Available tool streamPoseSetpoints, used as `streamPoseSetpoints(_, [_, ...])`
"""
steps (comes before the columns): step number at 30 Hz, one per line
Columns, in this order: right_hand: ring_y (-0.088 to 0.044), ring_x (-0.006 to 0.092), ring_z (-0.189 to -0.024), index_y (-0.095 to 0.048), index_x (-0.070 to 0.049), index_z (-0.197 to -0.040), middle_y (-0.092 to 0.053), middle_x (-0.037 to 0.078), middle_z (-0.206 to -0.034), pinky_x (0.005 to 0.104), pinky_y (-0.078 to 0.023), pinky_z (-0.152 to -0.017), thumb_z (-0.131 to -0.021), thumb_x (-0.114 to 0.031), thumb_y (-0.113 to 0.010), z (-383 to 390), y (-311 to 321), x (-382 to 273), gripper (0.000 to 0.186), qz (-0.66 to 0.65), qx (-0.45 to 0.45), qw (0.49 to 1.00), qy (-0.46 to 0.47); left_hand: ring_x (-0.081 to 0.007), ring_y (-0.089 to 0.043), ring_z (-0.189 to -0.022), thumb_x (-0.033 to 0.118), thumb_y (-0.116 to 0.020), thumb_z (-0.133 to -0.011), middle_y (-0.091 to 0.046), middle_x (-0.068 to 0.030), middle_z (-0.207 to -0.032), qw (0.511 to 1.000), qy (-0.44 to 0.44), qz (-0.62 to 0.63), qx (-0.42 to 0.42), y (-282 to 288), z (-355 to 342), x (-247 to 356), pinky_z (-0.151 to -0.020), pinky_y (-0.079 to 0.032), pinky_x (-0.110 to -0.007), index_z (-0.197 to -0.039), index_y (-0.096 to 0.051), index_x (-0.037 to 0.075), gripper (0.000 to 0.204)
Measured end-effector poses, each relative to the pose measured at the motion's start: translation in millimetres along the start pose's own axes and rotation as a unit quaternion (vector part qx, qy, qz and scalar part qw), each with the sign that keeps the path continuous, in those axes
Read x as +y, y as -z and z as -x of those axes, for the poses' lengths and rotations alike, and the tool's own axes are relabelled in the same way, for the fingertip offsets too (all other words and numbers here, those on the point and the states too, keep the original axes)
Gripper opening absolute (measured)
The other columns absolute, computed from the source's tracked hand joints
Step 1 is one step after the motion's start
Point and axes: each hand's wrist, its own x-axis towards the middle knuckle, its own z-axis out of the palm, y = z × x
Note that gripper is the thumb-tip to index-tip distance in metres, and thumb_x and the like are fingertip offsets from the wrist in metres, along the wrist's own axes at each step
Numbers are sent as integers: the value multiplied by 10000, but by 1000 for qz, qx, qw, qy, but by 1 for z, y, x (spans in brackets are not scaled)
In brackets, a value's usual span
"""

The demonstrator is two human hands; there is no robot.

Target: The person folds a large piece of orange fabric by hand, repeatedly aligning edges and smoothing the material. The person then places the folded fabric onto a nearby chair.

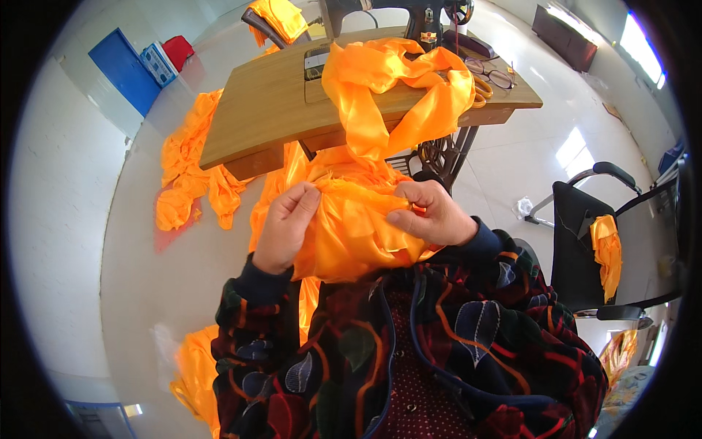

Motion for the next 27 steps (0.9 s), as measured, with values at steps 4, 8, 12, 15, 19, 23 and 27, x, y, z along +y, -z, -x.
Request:
streamPoseSetpoints(4, [-351,26,-624,-553,-25,-836,-419,-60,-680,226,-302,-522,-881,-123,-635,14,-15,13,136,-182,11,979,-89,-12,-381,-775,159,-503,-987,-439,83,-815,997,12,76,19,-8,8,-17,-711,-338,-171,-995,-560,21,149])
streamPoseSetpoints(8, [-396,9,-675,-585,-21,-910,-464,-82,-761,206,-332,-558,-906,-115,-609,21,-18,18,97,-211,6,975,-72,-11,-397,-789,124,-539,-957,-457,73,-833,997,19,68,9,-15,17,-15,-710,-360,-177,-1085,-545,8,173])
streamPoseSetpoints(12, [-401,11,-695,-578,-28,-880,-467,-71,-766,205,-341,-578,-924,-115,-584,26,-19,20,98,-250,9,963,-103,-19,-420,-793,35,-530,-914,-490,61,-860,999,44,28,-5,-17,27,-11,-703,-382,-189,-1081,-548,0,172])
streamPoseSetpoints(15, [-398,13,-692,-558,-41,-834,-462,-70,-756,204,-346,-594,-936,-123,-568,25,-21,24,132,-276,23,953,-121,-22,-430,-793,-1,-485,-891,-507,55,-876,997,42,-59,-22,-9,26,-12,-710,-387,-188,-1066,-558,0,189])
streamPoseSetpoints(19, [-399,18,-680,-521,-58,-773,-460,-71,-740,203,-349,-607,-944,-133,-563,27,-22,26,192,-310,34,940,-141,-12,-423,-803,-11,-455,-880,-503,60,-879,999,37,13,-24,-4,27,-19,-726,-378,-181,-1054,-568,5,209])
streamPoseSetpoints(23, [-422,16,-679,-522,-65,-764,-488,-67,-735,202,-358,-606,-947,-128,-562,29,-20,26,197,-300,29,944,-135,-5,-449,-834,-3,-455,-889,-537,57,-916,992,68,102,-36,-4,30,-19,-760,-378,-173,-1049,-575,8,200])
streamPoseSetpoints(27, [-437,13,-668,-527,-68,-762,-509,-67,-729,194,-367,-602,-951,-130,-556,29,-23,27,201,-321,37,936,-142,-6,-483,-861,15,-468,-908,-572,51,-954,985,81,146,-36,-5,31,-17,-786,-392,-173,-1027,-579,15,163])
